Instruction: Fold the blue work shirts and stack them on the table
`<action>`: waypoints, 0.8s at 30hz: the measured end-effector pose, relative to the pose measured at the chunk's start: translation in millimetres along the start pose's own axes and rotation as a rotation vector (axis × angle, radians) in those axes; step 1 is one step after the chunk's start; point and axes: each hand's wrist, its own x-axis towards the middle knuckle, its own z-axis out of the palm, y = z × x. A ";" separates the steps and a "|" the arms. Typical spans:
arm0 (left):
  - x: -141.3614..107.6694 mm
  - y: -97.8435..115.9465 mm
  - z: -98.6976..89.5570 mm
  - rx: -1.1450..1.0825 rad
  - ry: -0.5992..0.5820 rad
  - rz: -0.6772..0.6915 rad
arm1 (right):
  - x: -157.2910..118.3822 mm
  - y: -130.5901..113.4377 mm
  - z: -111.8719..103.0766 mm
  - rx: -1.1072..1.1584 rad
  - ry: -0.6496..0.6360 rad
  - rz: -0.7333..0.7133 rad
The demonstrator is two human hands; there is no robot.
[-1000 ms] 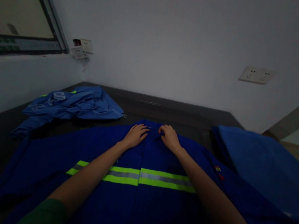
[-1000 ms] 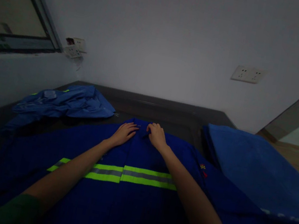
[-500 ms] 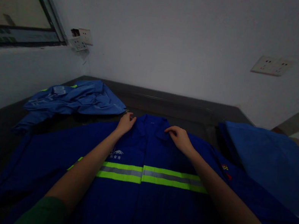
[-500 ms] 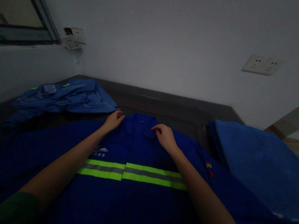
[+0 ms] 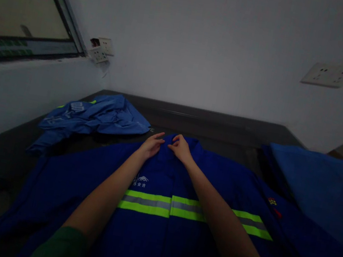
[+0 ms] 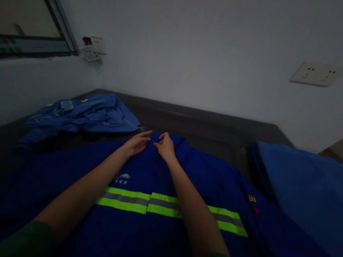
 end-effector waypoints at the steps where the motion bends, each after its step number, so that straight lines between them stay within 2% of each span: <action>1: 0.1 1.1 -0.9 -0.044 -0.023 -0.022 | 0.6 2.7 0.9 0.029 0.004 -0.026; 7: 1.0 -6.2 1.1 -0.186 -0.073 0.069 | 2.9 13.1 3.0 0.089 0.058 -0.090; 10: 2.6 -14.9 5.3 -0.081 -0.048 0.168 | -1.4 13.7 7.3 0.030 0.065 -0.083; 12: 4.1 -18.5 7.1 0.128 0.004 0.274 | -3.6 11.0 6.5 -0.051 0.051 -0.093; 14: 4.6 -17.7 7.0 0.461 0.079 0.406 | -2.1 6.3 -3.3 -0.124 0.044 -0.145; 17: 1.1 -7.3 3.6 1.006 0.155 0.670 | 8.2 0.7 -41.0 -0.187 0.086 -0.260; 18: -1.0 -2.0 2.4 1.137 0.127 0.756 | 12.5 0.5 -57.9 -0.212 0.098 -0.292; 20: -5.3 8.7 1.3 1.314 -0.047 0.900 | 18.8 3.7 -91.6 -0.303 0.075 -0.343; 22: -8.0 16.8 2.6 1.451 -0.342 1.008 | 18.9 10.8 -116.7 -0.439 -0.024 -0.407; 24: -7.8 20.3 6.0 1.597 -0.644 1.105 | 12.4 20.1 -127.9 -0.597 -0.165 -0.532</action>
